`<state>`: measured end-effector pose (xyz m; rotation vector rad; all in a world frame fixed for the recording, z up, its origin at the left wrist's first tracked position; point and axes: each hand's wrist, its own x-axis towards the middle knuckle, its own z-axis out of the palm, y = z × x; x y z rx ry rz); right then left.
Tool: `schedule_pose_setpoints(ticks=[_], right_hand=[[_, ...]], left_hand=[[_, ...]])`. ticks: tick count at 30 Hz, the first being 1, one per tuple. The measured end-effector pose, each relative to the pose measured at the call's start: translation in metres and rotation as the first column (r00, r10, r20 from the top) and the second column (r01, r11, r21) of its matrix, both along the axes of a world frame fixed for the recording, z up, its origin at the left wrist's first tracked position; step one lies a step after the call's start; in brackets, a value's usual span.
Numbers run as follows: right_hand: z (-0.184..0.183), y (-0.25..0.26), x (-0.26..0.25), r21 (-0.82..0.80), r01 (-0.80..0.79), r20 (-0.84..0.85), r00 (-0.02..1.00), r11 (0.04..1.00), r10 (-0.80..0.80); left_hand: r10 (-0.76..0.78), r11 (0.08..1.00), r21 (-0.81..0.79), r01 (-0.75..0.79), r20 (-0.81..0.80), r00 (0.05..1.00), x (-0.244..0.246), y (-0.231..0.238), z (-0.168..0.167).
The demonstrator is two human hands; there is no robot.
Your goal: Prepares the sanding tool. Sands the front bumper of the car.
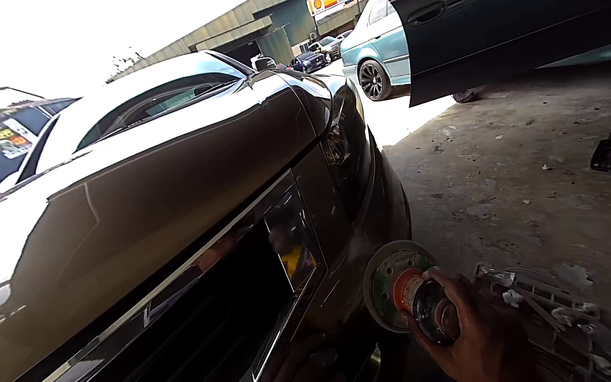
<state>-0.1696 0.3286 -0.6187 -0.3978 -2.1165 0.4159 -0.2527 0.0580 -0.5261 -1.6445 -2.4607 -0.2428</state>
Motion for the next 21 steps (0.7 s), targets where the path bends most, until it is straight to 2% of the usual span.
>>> schedule_pose_setpoints(ticks=[5,10,21], right_hand=[[-0.004,0.011,-0.003,-0.014,0.075,-0.026,0.997,0.997,-0.075],[-0.007,0.01,-0.002,-0.02,0.015,-0.015,1.0,1.0,-0.015],[0.011,0.009,-0.015,-0.02,0.043,-0.034,0.998,0.999,-0.044]], left_hand=[[-0.072,0.991,0.103,0.091,-0.179,0.981,-0.027,0.017,0.014],[-0.146,0.968,0.139,0.207,-0.355,0.924,-0.061,0.033,-0.006],[-0.072,0.986,0.1,0.133,-0.461,0.884,-0.055,0.039,-0.011]])
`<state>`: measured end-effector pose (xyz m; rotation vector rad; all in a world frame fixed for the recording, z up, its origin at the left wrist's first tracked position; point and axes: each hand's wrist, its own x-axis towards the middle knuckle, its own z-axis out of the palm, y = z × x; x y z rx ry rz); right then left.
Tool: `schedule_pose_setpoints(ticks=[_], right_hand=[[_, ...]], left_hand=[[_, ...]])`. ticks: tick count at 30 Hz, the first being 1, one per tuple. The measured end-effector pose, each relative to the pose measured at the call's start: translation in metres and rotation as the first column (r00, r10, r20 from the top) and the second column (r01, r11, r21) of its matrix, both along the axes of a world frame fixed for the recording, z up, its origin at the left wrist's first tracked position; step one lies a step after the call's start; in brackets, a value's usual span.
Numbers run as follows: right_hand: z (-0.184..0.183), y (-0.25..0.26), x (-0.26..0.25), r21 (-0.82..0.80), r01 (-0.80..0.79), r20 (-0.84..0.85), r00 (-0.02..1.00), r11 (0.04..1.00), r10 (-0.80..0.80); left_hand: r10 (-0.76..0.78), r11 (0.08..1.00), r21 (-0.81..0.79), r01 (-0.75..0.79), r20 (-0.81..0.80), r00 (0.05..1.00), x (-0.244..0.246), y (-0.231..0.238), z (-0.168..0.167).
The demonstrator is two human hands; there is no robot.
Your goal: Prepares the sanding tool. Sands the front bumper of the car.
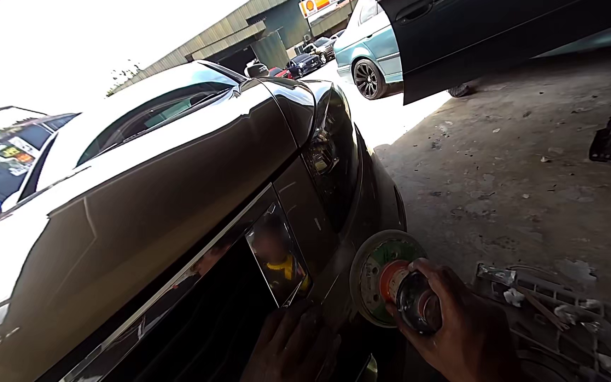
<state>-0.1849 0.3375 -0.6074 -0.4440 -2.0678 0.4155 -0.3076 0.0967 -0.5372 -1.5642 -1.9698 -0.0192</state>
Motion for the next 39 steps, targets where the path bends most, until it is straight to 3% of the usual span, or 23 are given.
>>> schedule_pose_setpoints(ticks=[9,14,22,30,39], right_hand=[[0.014,0.001,-0.004,0.003,0.064,0.001,0.998,0.998,-0.064],[0.003,-0.004,0.003,0.011,0.053,0.001,0.999,0.999,-0.053],[-0.02,0.015,0.043,-0.262,0.198,-0.021,0.977,0.944,-0.211],[-0.053,-0.017,0.005,-0.209,0.015,-0.182,0.982,0.978,-0.054],[-0.07,-0.006,-0.006,-0.26,-0.002,-0.213,0.976,0.966,-0.055]], left_hand=[[-0.033,0.998,0.054,0.035,-0.045,0.998,-0.003,0.003,-0.006],[-0.044,0.997,0.065,0.048,-0.057,0.997,-0.002,0.004,-0.008],[-0.024,0.996,0.088,0.027,-0.029,0.999,-0.001,0.001,-0.013],[-0.046,0.995,0.084,0.047,-0.012,0.999,-0.029,0.023,0.015],[-0.028,0.993,0.111,0.027,0.002,1.0,-0.039,0.034,0.014]])
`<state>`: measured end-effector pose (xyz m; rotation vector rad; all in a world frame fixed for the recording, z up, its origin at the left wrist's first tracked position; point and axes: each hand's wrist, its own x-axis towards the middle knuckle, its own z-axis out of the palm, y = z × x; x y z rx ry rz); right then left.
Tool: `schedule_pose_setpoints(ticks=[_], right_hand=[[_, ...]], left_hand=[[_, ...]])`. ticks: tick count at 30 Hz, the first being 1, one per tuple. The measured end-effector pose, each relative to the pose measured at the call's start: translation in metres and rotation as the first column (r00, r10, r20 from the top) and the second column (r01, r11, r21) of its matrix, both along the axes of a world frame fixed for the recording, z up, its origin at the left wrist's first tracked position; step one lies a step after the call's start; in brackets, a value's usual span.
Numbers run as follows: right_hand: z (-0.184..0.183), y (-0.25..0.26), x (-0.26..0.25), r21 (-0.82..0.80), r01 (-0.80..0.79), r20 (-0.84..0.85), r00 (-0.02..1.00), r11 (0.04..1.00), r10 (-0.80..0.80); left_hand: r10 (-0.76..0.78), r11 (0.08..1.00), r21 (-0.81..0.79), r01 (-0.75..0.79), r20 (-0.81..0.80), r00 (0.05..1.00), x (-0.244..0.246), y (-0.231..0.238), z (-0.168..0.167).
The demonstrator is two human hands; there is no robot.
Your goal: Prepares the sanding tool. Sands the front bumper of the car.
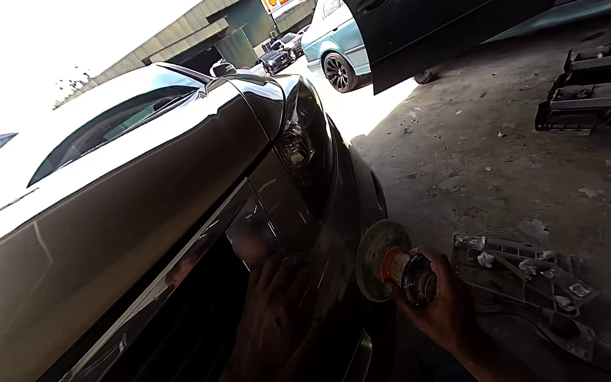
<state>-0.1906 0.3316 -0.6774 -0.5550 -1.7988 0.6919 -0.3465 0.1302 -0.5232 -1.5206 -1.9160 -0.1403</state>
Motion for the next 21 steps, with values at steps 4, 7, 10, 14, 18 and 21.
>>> schedule_pose_setpoints(ticks=[4,7,10,14,18,21], right_hand=[[-0.005,-0.0023,-0.0014,0.022,-0.069,-0.038,0.997,0.997,0.07],[-0.007,-0.004,-0.0028,0.018,-0.086,-0.046,0.995,0.996,0.087],[-0.0079,-0.0028,-0.0025,0.01,-0.096,-0.051,0.994,0.995,0.096],[-0.0096,-0.0014,-0.0018,0.03,-0.093,-0.054,0.994,0.995,0.095],[-0.0095,-0.0036,-0.0017,0.044,-0.116,-0.058,0.991,0.992,0.118],[-0.0077,-0.0063,-0.0019,0.044,-0.113,-0.049,0.992,0.993,0.115]], left_hand=[[0.016,1.0,-0.004,-0.016,-0.006,1.0,0.0009,0.0009,-0.0001],[0.016,1.0,-0.009,-0.016,-0.009,1.0,0.0009,0.0007,0.0004],[0.017,1.0,-0.005,-0.017,-0.007,1.0,0.0015,0.0008,0.0008],[0.018,1.0,-0.007,-0.018,-0.012,1.0,0.002,0.0003,0.0009],[0.016,1.0,-0.007,-0.016,-0.014,1.0,0.002,0.0003,0.0012],[0.015,1.0,-0.001,-0.015,-0.012,1.0,0.0021,0.0002,0.0005]])
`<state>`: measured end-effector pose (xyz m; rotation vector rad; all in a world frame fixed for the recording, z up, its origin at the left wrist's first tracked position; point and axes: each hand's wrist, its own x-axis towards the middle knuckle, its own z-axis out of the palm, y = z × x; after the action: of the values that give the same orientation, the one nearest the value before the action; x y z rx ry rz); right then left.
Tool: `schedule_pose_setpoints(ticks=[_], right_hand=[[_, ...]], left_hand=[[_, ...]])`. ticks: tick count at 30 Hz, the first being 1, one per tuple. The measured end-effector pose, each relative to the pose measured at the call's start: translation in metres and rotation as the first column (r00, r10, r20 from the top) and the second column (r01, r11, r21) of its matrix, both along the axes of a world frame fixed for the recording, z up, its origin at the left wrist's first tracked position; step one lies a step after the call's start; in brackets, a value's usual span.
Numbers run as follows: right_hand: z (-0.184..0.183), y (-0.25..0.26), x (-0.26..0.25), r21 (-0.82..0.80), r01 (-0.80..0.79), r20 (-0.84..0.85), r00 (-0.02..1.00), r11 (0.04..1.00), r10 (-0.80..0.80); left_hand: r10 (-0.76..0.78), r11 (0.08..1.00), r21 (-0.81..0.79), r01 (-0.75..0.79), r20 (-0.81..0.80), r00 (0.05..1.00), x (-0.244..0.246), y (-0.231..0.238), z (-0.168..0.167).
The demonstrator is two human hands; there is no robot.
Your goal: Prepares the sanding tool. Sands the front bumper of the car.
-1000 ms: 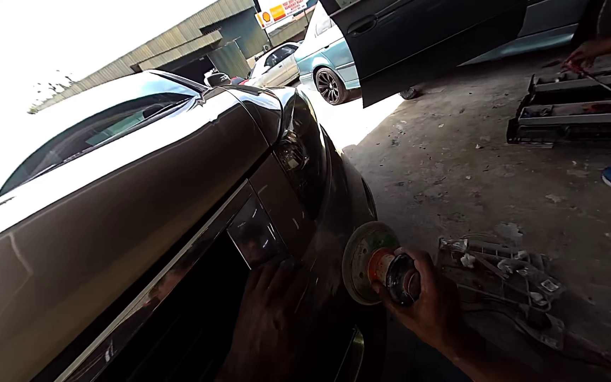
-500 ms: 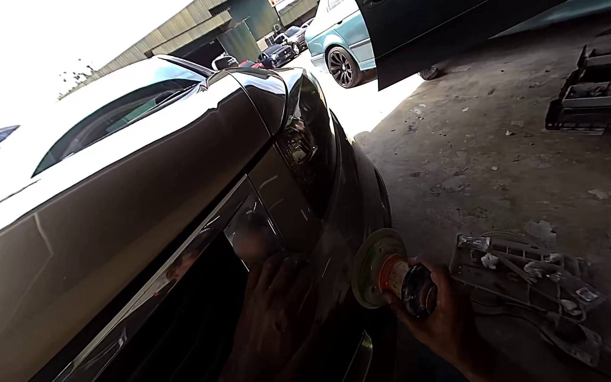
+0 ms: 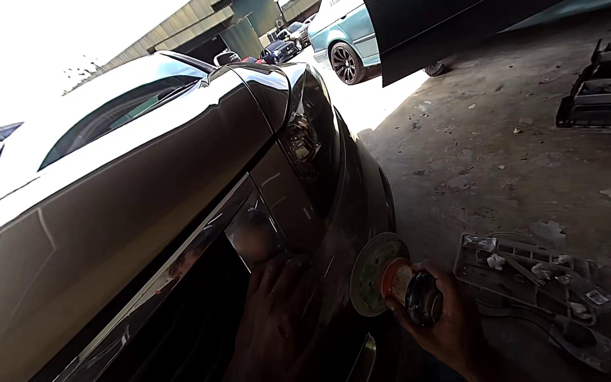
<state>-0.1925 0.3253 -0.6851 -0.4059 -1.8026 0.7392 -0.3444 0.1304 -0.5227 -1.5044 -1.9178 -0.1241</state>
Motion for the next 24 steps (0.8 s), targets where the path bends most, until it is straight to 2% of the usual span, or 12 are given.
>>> schedule_pose_setpoints(ticks=[13,18,21,24], right_hand=[[-0.002,0.005,0.001,0.009,0.049,0.018,0.999,0.999,-0.049],[-0.002,0.013,0.011,-0.108,0.09,0.025,0.996,0.99,-0.088],[-0.002,0.007,0.019,-0.185,0.009,-0.051,0.998,0.983,-0.019],[-0.006,-0.01,0.022,-0.129,-0.085,-0.052,0.996,0.988,0.079]], left_hand=[[0.007,1.0,0.002,-0.007,-0.001,1.0,0.002,0.001,0.002],[0.0,1.0,-0.002,0.0,-0.003,1.0,0.0,0.0,0.002],[0.002,1.0,-0.002,-0.002,0.002,1.0,0.0,0.0,0.003],[-0.005,1.0,0.009,0.005,0.012,1.0,-0.001,0.0,0.002]])
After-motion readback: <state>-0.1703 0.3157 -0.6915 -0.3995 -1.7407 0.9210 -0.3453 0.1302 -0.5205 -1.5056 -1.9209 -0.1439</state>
